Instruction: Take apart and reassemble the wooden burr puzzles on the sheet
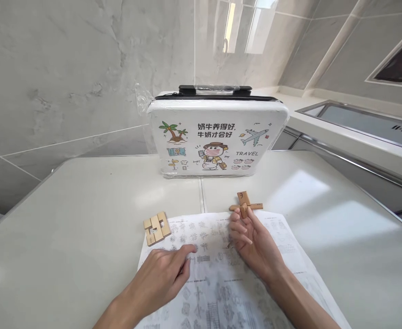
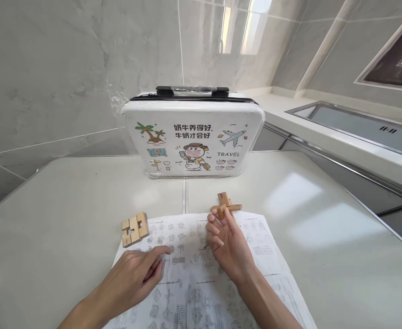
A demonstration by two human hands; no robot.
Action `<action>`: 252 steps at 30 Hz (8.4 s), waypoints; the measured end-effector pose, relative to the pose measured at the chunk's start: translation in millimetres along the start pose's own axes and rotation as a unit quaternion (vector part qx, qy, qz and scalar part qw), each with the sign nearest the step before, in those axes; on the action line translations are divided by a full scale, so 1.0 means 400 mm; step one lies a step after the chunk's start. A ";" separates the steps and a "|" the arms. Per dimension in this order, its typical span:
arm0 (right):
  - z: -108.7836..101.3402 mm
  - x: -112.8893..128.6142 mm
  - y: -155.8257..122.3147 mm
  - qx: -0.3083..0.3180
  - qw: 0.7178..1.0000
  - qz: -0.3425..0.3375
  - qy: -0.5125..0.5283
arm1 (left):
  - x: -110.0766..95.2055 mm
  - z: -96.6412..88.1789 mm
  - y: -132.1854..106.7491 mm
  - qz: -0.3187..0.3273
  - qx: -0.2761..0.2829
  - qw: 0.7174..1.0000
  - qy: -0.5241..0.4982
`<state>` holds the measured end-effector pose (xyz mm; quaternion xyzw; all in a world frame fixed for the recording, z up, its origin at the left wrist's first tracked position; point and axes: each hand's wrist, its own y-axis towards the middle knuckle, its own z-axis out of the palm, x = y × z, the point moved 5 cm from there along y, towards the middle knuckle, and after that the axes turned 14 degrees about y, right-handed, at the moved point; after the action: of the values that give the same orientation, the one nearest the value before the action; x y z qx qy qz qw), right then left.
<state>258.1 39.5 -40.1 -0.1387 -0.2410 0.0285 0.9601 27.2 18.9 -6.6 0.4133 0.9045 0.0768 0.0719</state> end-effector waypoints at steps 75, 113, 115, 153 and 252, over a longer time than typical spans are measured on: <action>0.110 -0.065 -0.144 0.296 0.750 -0.193 -0.559 | 0.028 -0.050 -0.002 -0.181 -0.015 0.931 -0.316; 0.112 -0.081 -0.145 0.257 0.766 -0.239 -0.539 | -0.007 -0.054 0.007 -0.126 -0.073 0.953 -0.265; 0.110 -0.080 -0.137 0.243 0.786 -0.205 -0.530 | -0.001 -0.055 0.005 -0.148 -0.077 0.943 -0.287; 0.067 -0.058 -0.102 0.087 0.672 -0.303 -0.670 | 0.005 0.012 0.009 -0.205 0.030 0.580 -0.788; 0.110 -0.100 -0.180 0.264 0.561 -0.423 -0.661 | -0.041 -0.013 -0.010 -0.285 -0.036 0.879 -0.381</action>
<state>201.2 -23.4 -0.7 0.2966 -0.8208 -0.2353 0.4278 33.8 3.6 -1.4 0.1316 0.8825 -0.0781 0.4448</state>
